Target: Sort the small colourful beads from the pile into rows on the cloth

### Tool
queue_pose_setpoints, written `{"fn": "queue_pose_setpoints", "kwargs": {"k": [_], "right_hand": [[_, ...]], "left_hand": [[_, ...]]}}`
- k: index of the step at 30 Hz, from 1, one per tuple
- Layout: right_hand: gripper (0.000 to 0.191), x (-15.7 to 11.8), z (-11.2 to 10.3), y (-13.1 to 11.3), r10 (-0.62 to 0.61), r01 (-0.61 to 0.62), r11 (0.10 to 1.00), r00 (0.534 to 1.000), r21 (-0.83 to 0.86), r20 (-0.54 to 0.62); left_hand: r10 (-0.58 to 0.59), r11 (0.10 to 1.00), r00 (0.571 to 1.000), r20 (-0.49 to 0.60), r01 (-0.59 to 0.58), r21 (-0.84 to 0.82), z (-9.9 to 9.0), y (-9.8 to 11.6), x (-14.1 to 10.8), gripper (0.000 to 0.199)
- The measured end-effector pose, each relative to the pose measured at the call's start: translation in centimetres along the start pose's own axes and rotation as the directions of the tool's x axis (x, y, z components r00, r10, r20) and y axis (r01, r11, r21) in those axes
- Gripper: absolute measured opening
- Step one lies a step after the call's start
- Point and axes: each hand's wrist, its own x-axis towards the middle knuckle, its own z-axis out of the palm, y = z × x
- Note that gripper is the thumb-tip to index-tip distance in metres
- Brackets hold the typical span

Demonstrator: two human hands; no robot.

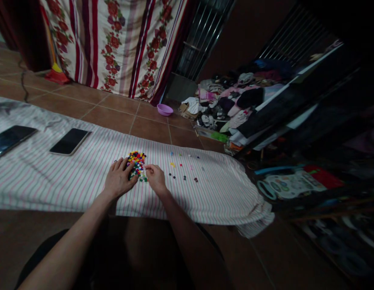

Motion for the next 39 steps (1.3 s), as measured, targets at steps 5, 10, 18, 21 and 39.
{"fn": "queue_pose_setpoints", "kwargs": {"k": [5, 10, 18, 21, 39], "right_hand": [[0.030, -0.8, -1.9, 1.1, -0.002, 0.000, 1.000, 0.999, -0.027, -0.053], [0.025, -1.8, -5.3, 3.6, 0.000, -0.005, 0.999, 0.993, -0.044, -0.115], [0.023, -4.4, -11.9, 9.1, 0.110, -0.167, 0.976, 0.935, -0.143, -0.338], [0.029, -5.1, -13.6, 11.1, 0.200, -0.295, 0.935, 0.897, -0.198, -0.394], [0.022, -3.8, -14.9, 14.0, 0.260, -0.418, 0.816, 0.883, -0.399, -0.391]], "left_hand": [[0.001, 1.000, 1.000, -0.024, -0.001, 0.024, 0.1, 0.5, 0.0, 0.049], [0.030, 0.998, 0.999, -0.029, -0.029, 0.052, 0.0, 0.2, -0.1, 0.048], [0.025, 0.999, 0.999, -0.044, -0.026, -0.024, 0.1, -0.4, -0.5, 0.047], [0.029, 0.999, 0.998, -0.050, -0.030, -0.013, 0.1, -0.5, -0.5, 0.047], [0.037, 0.999, 0.999, -0.031, -0.037, 0.015, 0.2, -0.7, -0.6, 0.047]]}}
